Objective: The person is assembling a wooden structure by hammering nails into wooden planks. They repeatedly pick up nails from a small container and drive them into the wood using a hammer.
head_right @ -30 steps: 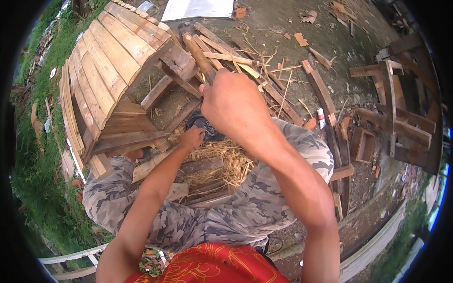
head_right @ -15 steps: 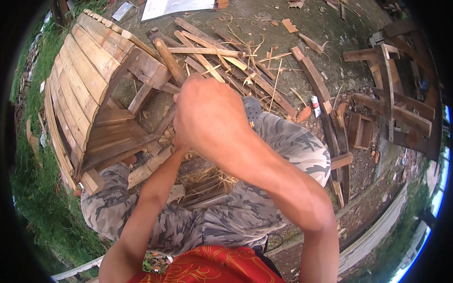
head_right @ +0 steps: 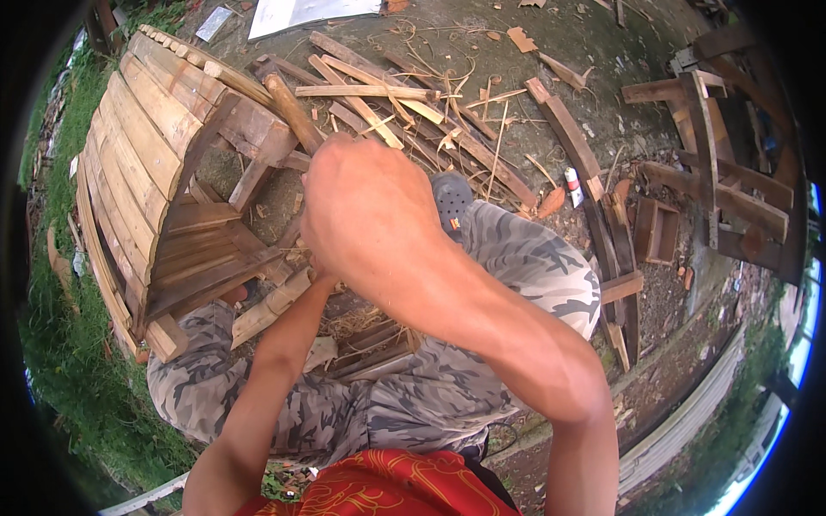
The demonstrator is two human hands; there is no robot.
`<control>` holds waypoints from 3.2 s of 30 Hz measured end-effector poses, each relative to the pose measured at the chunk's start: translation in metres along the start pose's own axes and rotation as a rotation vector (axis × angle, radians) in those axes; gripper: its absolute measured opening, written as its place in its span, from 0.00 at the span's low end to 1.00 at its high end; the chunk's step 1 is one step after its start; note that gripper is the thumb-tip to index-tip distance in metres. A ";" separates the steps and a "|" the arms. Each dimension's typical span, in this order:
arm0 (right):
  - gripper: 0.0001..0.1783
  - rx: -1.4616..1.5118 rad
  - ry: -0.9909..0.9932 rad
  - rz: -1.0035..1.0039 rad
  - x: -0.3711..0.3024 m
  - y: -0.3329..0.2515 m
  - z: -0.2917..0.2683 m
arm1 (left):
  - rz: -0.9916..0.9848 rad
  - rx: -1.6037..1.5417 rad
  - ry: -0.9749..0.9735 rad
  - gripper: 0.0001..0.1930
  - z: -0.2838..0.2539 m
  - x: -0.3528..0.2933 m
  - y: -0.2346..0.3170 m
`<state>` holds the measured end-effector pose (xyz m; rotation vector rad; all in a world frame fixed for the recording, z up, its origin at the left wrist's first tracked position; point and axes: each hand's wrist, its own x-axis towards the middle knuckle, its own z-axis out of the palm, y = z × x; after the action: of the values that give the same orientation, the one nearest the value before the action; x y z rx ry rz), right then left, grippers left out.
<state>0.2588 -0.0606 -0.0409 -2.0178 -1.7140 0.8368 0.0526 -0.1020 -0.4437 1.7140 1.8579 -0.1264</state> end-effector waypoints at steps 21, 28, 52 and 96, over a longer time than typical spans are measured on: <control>0.16 -0.014 0.018 0.008 -0.001 -0.001 0.000 | -0.006 0.199 0.037 0.11 0.024 0.005 0.005; 0.16 -0.020 0.011 -0.007 -0.001 0.000 0.002 | -0.048 0.147 0.037 0.12 0.016 0.003 0.014; 0.09 -0.056 -0.032 0.000 0.004 -0.003 -0.003 | -0.134 -0.066 -0.269 0.17 0.000 0.008 0.003; 0.19 -0.035 -0.045 0.015 0.006 -0.002 -0.001 | 0.012 0.001 0.121 0.16 0.049 0.025 0.006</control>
<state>0.2585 -0.0547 -0.0400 -2.0515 -1.7518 0.8691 0.0760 -0.1014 -0.4937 1.7685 1.9341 -0.0193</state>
